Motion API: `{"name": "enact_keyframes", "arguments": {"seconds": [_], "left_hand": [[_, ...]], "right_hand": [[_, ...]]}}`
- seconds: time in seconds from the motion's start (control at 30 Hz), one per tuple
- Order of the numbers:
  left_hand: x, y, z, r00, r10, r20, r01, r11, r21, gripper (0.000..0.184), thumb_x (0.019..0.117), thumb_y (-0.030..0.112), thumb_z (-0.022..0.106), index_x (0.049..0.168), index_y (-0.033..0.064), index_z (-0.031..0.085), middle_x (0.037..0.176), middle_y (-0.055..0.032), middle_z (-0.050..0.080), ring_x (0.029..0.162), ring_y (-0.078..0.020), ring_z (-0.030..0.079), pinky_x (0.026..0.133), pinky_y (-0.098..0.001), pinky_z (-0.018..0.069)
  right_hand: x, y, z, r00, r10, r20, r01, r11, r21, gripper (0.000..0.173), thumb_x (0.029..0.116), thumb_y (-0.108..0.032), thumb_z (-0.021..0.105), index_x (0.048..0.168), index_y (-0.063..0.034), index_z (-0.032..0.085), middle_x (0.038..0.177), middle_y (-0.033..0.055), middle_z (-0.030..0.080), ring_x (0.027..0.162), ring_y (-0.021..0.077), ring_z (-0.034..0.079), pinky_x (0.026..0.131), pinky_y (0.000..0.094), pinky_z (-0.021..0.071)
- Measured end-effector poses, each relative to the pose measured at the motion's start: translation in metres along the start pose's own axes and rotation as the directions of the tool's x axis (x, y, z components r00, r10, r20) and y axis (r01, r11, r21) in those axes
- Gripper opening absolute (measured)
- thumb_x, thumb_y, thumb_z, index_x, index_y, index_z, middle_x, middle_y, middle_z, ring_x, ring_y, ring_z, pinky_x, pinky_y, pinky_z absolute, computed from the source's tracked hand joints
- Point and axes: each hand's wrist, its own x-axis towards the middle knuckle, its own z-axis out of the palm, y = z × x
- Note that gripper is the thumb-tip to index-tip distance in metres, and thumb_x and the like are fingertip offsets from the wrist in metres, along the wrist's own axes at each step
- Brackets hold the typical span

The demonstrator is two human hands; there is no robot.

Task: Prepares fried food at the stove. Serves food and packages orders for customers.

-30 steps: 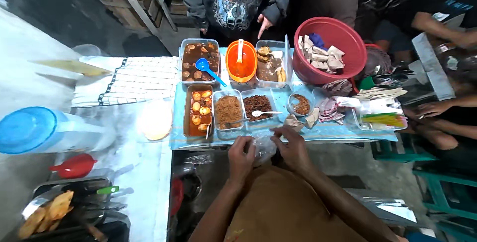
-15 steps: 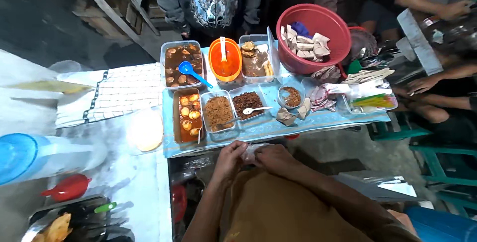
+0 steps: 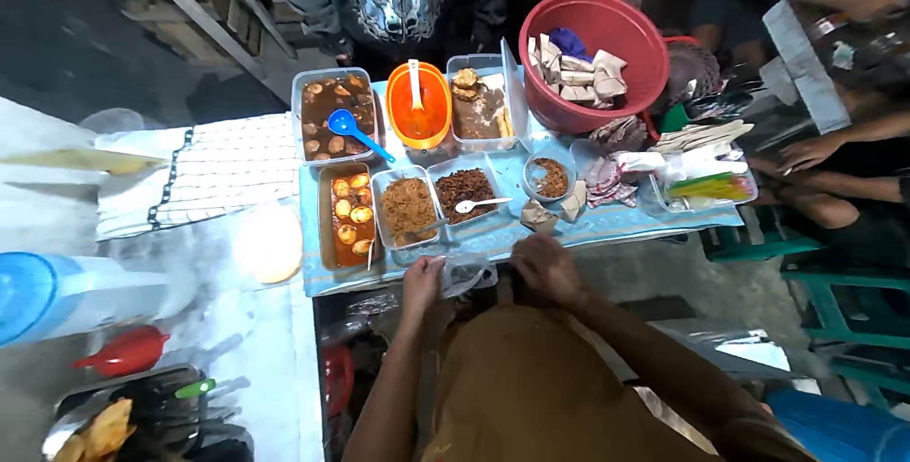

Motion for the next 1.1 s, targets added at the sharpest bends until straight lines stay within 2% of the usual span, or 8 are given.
{"name": "enact_keyframes", "arguments": {"seconds": [0.13, 0.37, 0.53, 0.63, 0.7, 0.8, 0.93, 1.1], "left_hand": [[-0.013, 0.022, 0.03, 1.0, -0.004, -0.018, 0.003, 0.998, -0.067, 0.037, 0.0912, 0.026, 0.078, 0.114, 0.0004, 0.064, 0.098, -0.0125, 0.069, 0.082, -0.0182, 0.068, 0.075, -0.0388, 0.0584], [-0.011, 0.038, 0.071, 0.986, -0.061, -0.157, 0.078, 0.992, 0.104, 0.039, 0.088, 0.003, 0.067, 0.126, -0.0008, 0.059, 0.109, -0.0183, 0.068, 0.091, -0.0274, 0.071, 0.081, -0.047, 0.0602], [-0.001, 0.038, 0.092, 0.973, 0.023, -0.231, 0.016, 0.986, 0.167, 0.036, 0.0946, 0.007, 0.064, 0.129, 0.0008, 0.061, 0.12, -0.0182, 0.069, 0.108, -0.0287, 0.069, 0.096, -0.0484, 0.0553], [0.004, 0.055, 0.11, 0.987, 0.004, -0.161, 0.01, 0.996, 0.085, 0.029, 0.099, 0.013, 0.063, 0.125, -0.0004, 0.065, 0.114, -0.0178, 0.071, 0.103, -0.0263, 0.07, 0.094, -0.0469, 0.0559], [0.005, 0.068, 0.124, 0.991, -0.092, -0.097, 0.082, 0.992, -0.095, 0.024, 0.1019, 0.013, 0.058, 0.119, -0.0018, 0.067, 0.099, -0.0158, 0.07, 0.083, -0.0221, 0.069, 0.078, -0.0424, 0.0594], [0.018, 0.067, 0.148, 0.953, -0.29, 0.086, 0.289, 0.793, -0.536, 0.024, 0.1063, 0.02, 0.049, 0.103, 0.0024, 0.065, 0.079, -0.008, 0.065, 0.062, -0.0153, 0.059, 0.056, -0.0323, 0.0515], [0.044, 0.056, 0.158, 0.873, -0.367, 0.32, 0.484, 0.581, -0.654, 0.034, 0.1055, 0.03, 0.046, 0.111, 0.0023, 0.064, 0.091, -0.0127, 0.069, 0.078, -0.0217, 0.066, 0.07, -0.0392, 0.0567], [0.042, 0.072, 0.171, 0.975, -0.22, -0.002, 0.214, 0.95, -0.226, 0.033, 0.106, 0.031, 0.055, 0.111, 0.0034, 0.072, 0.086, -0.0094, 0.067, 0.066, -0.017, 0.061, 0.065, -0.0372, 0.0544]], "right_hand": [[0.049, 0.055, 0.011, 0.826, 0.509, 0.241, -0.458, 0.857, -0.237, 0.064, 0.0989, -0.045, 0.065, 0.144, -0.0017, 0.053, 0.139, 0.0226, 0.06, 0.133, 0.0416, 0.054, 0.107, 0.0592, 0.0459], [0.067, 0.077, 0.028, 0.705, 0.589, 0.395, -0.482, 0.806, -0.343, 0.052, 0.094, -0.04, 0.066, 0.133, -0.0062, 0.058, 0.119, 0.0202, 0.07, 0.111, 0.0398, 0.069, 0.089, 0.0605, 0.0531], [0.072, 0.057, -0.026, 0.83, 0.432, 0.352, -0.531, 0.805, 0.263, 0.071, 0.0895, -0.059, 0.071, 0.137, -0.0075, 0.06, 0.113, 0.0126, 0.074, 0.106, 0.0264, 0.072, 0.095, 0.0498, 0.0565], [0.065, 0.038, -0.033, 0.928, 0.246, 0.28, -0.372, 0.555, 0.744, 0.054, 0.0882, -0.03, 0.082, 0.128, -0.0003, 0.061, 0.107, 0.0068, 0.075, 0.093, 0.0135, 0.075, 0.086, 0.0341, 0.064], [0.056, 0.036, -0.021, 0.954, 0.172, 0.245, -0.298, 0.484, 0.823, 0.056, 0.0844, -0.02, 0.085, 0.131, -0.0004, 0.061, 0.11, 0.0072, 0.074, 0.093, 0.0135, 0.074, 0.085, 0.0327, 0.064], [0.045, 0.052, 0.005, 0.937, 0.197, 0.288, -0.347, 0.614, 0.709, 0.055, 0.079, -0.021, 0.088, 0.125, -0.0057, 0.062, 0.112, 0.007, 0.073, 0.093, 0.015, 0.074, 0.086, 0.0364, 0.0641], [0.044, 0.081, 0.017, 0.843, 0.214, 0.494, -0.417, 0.84, 0.347, 0.056, 0.0819, -0.025, 0.079, 0.131, -0.0104, 0.056, 0.115, 0.0121, 0.07, 0.105, 0.0279, 0.07, 0.092, 0.0511, 0.0571], [0.056, 0.075, 0.002, 0.734, 0.263, 0.627, -0.258, 0.961, -0.101, 0.046, 0.0953, -0.02, 0.063, 0.14, -0.0116, 0.053, 0.114, 0.0187, 0.072, 0.106, 0.0407, 0.069, 0.087, 0.0611, 0.0531]]}}
